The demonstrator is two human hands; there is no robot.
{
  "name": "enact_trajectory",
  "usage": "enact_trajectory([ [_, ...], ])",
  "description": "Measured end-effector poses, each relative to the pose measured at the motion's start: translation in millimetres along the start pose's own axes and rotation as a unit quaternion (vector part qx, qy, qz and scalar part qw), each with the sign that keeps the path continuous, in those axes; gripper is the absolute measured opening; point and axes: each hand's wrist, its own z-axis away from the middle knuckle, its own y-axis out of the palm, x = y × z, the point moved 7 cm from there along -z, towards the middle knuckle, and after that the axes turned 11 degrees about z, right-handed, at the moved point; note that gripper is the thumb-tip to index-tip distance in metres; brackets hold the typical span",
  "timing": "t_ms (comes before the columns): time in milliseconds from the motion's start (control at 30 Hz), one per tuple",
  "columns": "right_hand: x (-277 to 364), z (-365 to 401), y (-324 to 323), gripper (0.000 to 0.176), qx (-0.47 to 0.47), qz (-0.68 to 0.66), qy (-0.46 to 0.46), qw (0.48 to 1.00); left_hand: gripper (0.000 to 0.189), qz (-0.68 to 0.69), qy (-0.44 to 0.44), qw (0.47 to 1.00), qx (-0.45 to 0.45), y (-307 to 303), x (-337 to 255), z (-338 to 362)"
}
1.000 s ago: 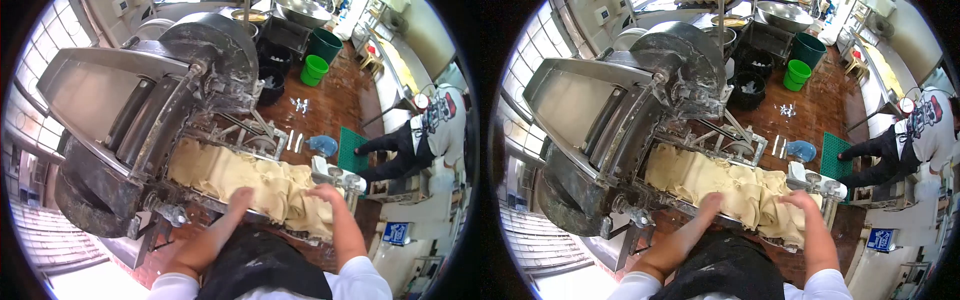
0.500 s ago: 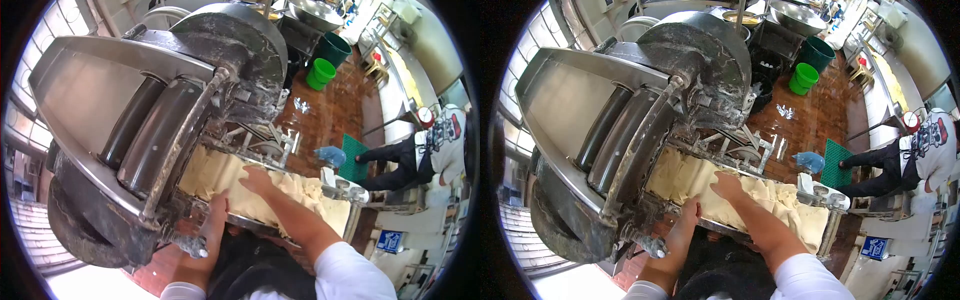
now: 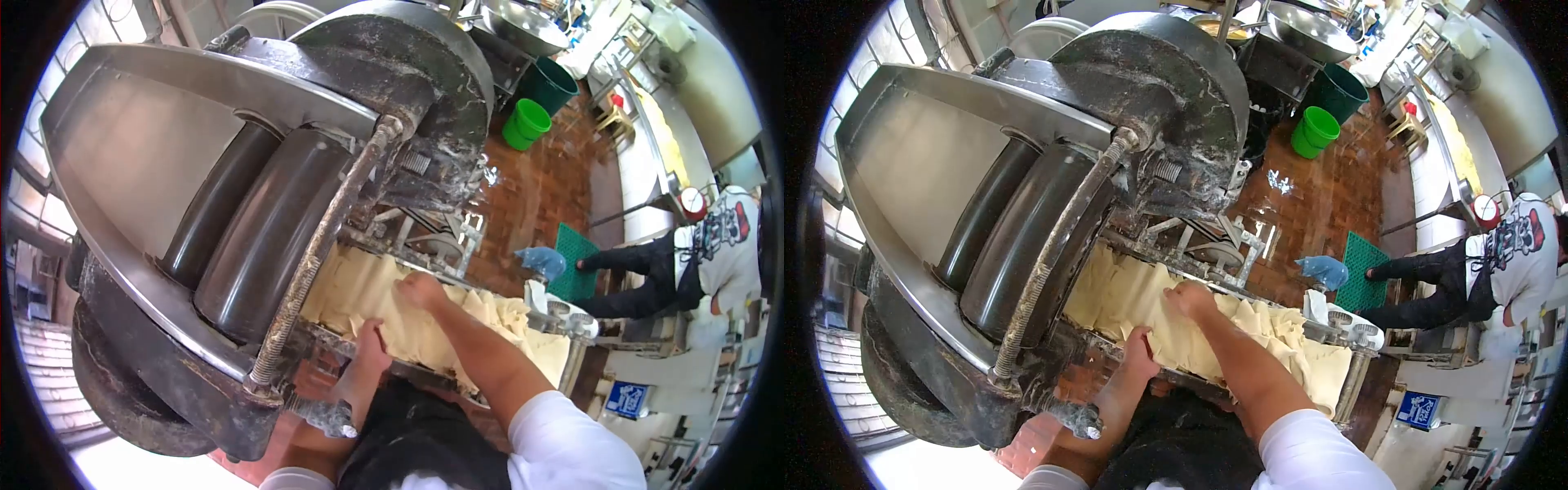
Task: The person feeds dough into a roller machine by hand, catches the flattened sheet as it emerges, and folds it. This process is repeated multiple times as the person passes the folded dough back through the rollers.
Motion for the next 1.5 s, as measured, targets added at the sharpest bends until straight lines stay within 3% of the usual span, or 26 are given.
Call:
enact_trajectory([
  [167,14,28,-27,0.072,-0.043,-0.052,0.090,0.994,0.047,0.068,-0.048,0.991,0.107,55,1,71],
  [233,25,29,-16,0.090,0.085,-0.039,0.005,0.996,0.052,0.097,-0.076,0.980,0.159,73,4,76],
  [267,22,31,-14,0.090,0.084,-0.038,0.008,0.996,0.057,0.090,-0.084,0.973,0.197,82,5,77],
  [333,27,39,4,0.091,0.184,-0.069,-0.048,0.979,0.062,0.085,-0.095,0.963,0.237,93,4,78],
  [400,39,61,-10,0.082,0.237,-0.055,-0.065,0.968,0.061,-0.063,-0.084,0.988,0.113,79,3,70],
  [467,57,80,-10,0.071,0.213,0.082,-0.215,0.950,0.058,-0.064,-0.082,0.987,0.126,76,7,56],
  [500,65,94,-19,0.059,0.163,-0.011,-0.268,0.949,0.056,-0.070,-0.080,0.985,0.136,74,9,48],
  [533,65,101,-14,0.059,0.160,-0.012,-0.268,0.950,0.054,-0.078,-0.077,0.983,0.147,75,10,44],
  [600,49,102,-9,0.057,0.081,0.123,-0.142,0.979,0.049,-0.111,-0.052,0.985,0.122,78,10,51],
  [667,38,102,9,0.060,0.098,0.139,-0.125,0.977,0.044,-0.140,-0.025,0.985,0.098,82,9,52],
  [733,33,104,12,0.064,0.038,0.106,-0.133,0.985,0.033,-0.256,0.063,0.964,-0.044,66,-3,52],
  [767,30,105,14,0.064,0.038,0.106,-0.132,0.985,0.033,-0.257,0.062,0.964,-0.044,63,0,47],
  [833,37,109,6,0.058,-0.020,0.176,-0.169,0.970,0.034,-0.102,0.034,0.994,0.020,66,10,33],
  [1000,46,112,-7,0.038,0.034,0.219,-0.115,0.968,0.029,-0.041,0.077,0.996,0.016,79,-1,37],
  [1067,47,117,-7,0.032,0.023,0.216,-0.126,0.968,0.025,-0.112,0.123,0.971,-0.172,66,-12,54],
  [1100,46,119,-6,0.031,0.003,0.229,-0.141,0.963,0.025,-0.113,0.122,0.971,-0.171,56,-15,46],
  [1133,45,121,-8,0.031,-0.017,0.242,-0.156,0.958,0.025,-0.430,0.188,0.881,-0.055,62,-33,26],
  [1167,38,123,-13,0.031,-0.018,0.244,-0.154,0.957,0.025,-0.691,0.232,0.681,0.069,70,-33,6],
  [1200,29,131,-19,0.031,-0.024,0.249,-0.162,0.955,0.025,-0.691,0.230,0.682,0.072,54,-43,-23],
  [1233,18,139,-27,0.032,-0.031,0.255,-0.169,0.952,0.029,-0.340,0.168,0.920,0.093,30,-53,-58],
  [1267,6,145,-35,0.032,-0.031,0.257,-0.165,0.952,0.034,0.071,0.074,0.990,0.095,40,-47,-46],
  [1333,-19,160,-59,0.023,-0.109,0.240,-0.142,0.954,0.036,0.062,0.078,0.991,0.092,67,-20,7],
  [1400,-37,177,-79,0.035,-0.139,0.189,-0.117,0.965,0.039,-0.209,0.145,0.964,-0.074,79,4,48],
  [1433,-43,188,-91,0.045,-0.166,0.116,-0.115,0.972,0.045,-0.339,0.202,0.919,-0.016,88,24,62],
  [1467,-53,198,-99,0.055,-0.193,0.043,-0.112,0.974,0.056,-0.520,0.305,0.791,0.107,67,44,20],
  [1500,-68,205,-100,0.055,-0.193,0.040,-0.106,0.975,0.058,-0.490,0.304,0.806,0.135,73,69,43],
])
